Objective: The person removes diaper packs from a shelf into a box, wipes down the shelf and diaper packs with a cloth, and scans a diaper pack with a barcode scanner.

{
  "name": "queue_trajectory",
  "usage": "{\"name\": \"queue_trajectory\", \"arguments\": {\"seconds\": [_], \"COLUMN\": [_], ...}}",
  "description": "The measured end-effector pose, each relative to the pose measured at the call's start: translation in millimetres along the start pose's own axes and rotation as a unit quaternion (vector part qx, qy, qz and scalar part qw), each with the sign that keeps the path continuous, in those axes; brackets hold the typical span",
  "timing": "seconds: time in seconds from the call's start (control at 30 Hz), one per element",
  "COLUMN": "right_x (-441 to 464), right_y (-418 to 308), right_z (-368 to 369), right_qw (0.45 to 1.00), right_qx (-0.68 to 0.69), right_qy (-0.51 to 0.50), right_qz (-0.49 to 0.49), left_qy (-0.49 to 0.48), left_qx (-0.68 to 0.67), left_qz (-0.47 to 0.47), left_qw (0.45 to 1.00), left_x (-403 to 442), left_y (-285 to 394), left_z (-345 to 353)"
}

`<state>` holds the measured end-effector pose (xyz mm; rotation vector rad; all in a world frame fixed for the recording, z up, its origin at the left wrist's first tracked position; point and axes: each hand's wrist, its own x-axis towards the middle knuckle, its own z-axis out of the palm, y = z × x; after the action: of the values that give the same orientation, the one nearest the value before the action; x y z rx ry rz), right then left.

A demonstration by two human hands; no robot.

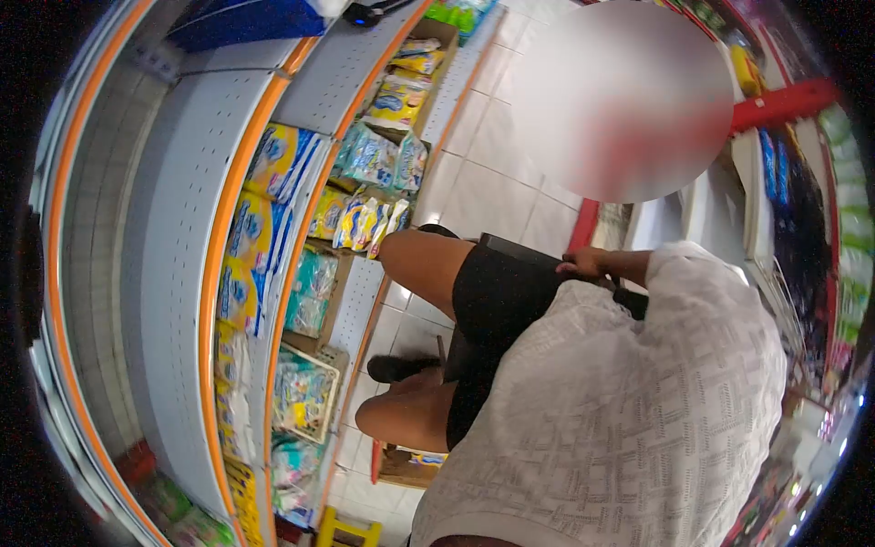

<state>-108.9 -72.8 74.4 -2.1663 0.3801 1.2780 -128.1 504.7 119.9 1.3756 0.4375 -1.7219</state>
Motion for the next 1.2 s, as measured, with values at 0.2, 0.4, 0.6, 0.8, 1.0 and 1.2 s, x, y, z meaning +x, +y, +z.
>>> {"name": "queue_trajectory", "arguments": {"seconds": [0.2,0.4,0.6,0.8,1.0,1.2], "right_x": [8.9,-39.3,-60.9,-73.7,-70.3,-80.4], "right_y": [6.8,-42.5,12.5,55.8,40.7,-14.8], "right_z": [31.7,34.9,103.7,134.3,128.3,106.5], "right_qw": [0.999,0.991,0.992,0.994,0.997,0.997], "right_qx": [0.005,0.103,0.116,0.099,0.07,0.065], "right_qy": [0.047,-0.03,-0.051,-0.04,-0.018,0.037], "right_qz": [0.011,0.077,0.008,-0.011,-0.017,-0.014], "left_qy": [-0.045,-0.058,-0.029,-0.008,-0.011,-0.038], "left_qx": [0.055,0.051,0.012,-0.035,-0.081,-0.097], "left_qz": [-0.031,-0.043,-0.032,0.01,0.037,0.029], "left_qw": [0.997,0.996,0.999,0.999,0.996,0.994], "left_x": [-26.4,-54.9,-69.4,-76.6,-76.6,-92.8], "left_y": [25.2,8.5,-26.8,-67.5,-89.5,-89.6], "left_z": [-51.9,-36.7,39.3,103.8,119.8,107.4]}}
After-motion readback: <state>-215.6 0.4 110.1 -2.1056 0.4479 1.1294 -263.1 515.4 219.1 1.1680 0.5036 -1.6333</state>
